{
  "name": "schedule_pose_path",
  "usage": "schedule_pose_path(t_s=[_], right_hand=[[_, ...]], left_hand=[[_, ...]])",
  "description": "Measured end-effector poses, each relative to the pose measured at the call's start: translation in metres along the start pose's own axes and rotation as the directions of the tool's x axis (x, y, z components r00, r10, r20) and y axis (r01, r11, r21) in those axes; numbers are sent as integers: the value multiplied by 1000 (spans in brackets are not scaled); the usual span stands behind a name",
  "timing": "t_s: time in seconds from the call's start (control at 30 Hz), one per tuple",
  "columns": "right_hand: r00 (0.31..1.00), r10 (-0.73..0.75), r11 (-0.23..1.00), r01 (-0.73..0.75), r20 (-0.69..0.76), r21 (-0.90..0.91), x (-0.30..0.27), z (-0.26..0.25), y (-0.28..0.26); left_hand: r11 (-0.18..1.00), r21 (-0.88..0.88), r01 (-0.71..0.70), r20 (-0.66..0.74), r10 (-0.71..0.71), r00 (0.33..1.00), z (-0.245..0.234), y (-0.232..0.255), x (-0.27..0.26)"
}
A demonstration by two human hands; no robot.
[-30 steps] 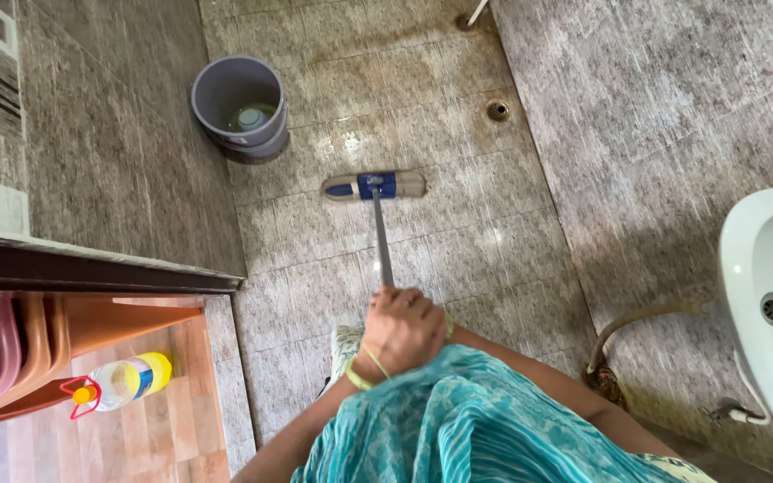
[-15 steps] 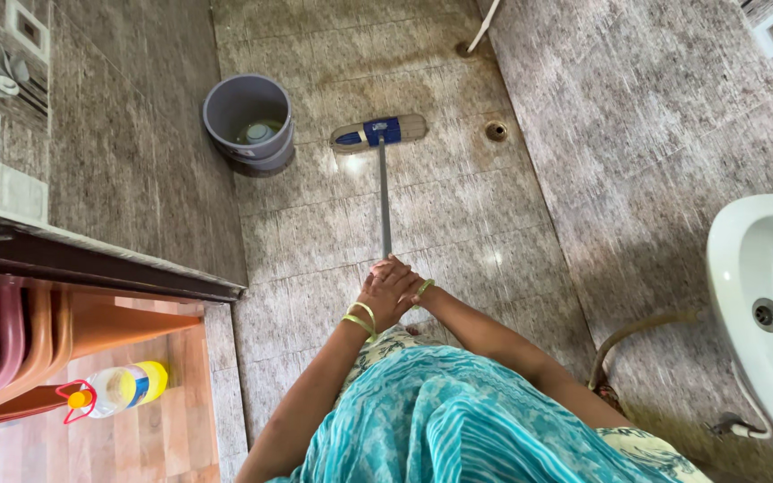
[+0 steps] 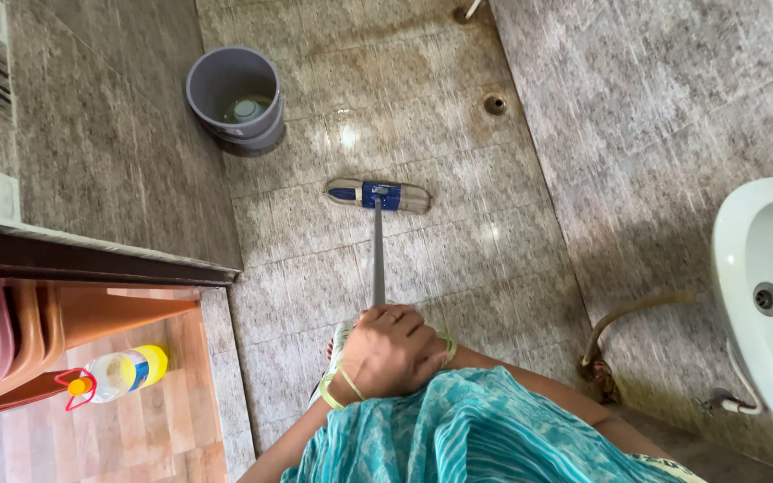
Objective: The person mops a tiled bathroom floor using a blue flat mop. They move the mop back and forth across the floor, covering the area near a grey bucket and a white sink.
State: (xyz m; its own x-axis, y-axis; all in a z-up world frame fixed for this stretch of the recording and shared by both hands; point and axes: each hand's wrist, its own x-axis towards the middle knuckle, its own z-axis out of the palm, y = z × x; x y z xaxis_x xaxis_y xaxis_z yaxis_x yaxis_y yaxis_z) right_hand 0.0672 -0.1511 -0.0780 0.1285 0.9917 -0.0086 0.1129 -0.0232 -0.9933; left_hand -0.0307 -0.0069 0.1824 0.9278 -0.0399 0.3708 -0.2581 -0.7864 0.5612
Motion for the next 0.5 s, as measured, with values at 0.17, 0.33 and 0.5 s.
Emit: schedule_pose_path(t_s=[0.17,0.33,0.5], right_hand=[[998,4,1000,-3,-60,13,9,-6,23],[993,-26,988,8,-116,-154,67,-35,77],[991,28,828,-97,-133,-552,122,-57,101]], left_hand=[[991,72,113,-60,-109,992,40,-30,7],[945,252,210,366,-294,883,89,-97,28],[919,119,376,357,-393,848,129,-169,10]])
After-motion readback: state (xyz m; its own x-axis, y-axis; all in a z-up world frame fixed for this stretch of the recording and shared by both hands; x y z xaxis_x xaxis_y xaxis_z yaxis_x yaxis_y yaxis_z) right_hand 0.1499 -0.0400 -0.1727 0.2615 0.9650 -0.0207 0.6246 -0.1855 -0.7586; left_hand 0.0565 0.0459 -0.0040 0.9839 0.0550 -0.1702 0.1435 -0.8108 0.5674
